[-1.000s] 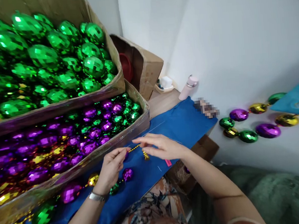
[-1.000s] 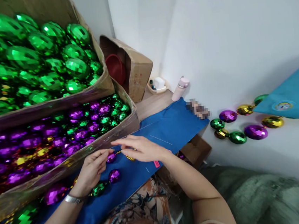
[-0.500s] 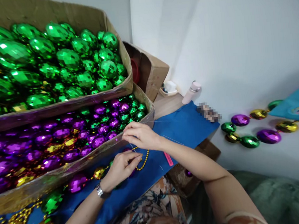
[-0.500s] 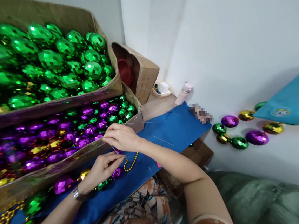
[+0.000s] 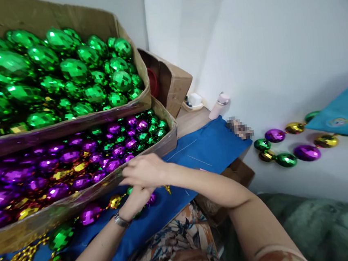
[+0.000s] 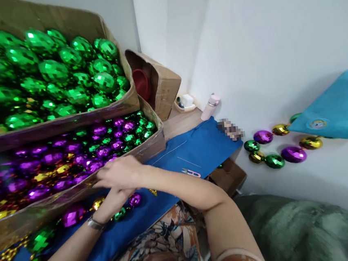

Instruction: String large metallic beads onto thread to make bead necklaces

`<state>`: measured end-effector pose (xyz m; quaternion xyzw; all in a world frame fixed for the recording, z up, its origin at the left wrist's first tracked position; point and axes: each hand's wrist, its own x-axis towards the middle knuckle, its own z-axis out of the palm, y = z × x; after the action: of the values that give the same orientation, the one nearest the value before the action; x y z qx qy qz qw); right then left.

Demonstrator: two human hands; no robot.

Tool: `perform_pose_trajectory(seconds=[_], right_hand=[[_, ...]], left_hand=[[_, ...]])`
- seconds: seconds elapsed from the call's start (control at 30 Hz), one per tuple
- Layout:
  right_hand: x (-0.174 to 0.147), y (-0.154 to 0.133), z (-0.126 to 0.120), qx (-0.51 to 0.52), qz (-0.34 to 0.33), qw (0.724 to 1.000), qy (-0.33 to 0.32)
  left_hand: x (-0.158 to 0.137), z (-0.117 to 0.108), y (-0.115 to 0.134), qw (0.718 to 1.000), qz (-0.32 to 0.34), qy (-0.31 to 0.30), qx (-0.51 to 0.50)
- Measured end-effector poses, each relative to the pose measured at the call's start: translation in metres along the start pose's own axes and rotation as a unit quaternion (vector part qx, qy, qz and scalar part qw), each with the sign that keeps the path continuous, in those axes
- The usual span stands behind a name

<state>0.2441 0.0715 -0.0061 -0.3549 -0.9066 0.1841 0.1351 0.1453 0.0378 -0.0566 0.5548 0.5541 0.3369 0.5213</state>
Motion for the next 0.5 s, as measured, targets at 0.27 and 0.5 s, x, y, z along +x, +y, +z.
perform_pose_trajectory(seconds=[0.27,0.5], right_hand=[[-0.06,0.059,0.005,0.191,0.066,0.97,0.136],[-0.067,0.076,-0.011,0.293,0.029,0.951,-0.099]], left_hand=[[-0.003,-0.012,-0.002,0.986,0.066,-0.15,-0.016],[-0.002,-0.02,0.013,0.978,0.078,-0.192,0.015]])
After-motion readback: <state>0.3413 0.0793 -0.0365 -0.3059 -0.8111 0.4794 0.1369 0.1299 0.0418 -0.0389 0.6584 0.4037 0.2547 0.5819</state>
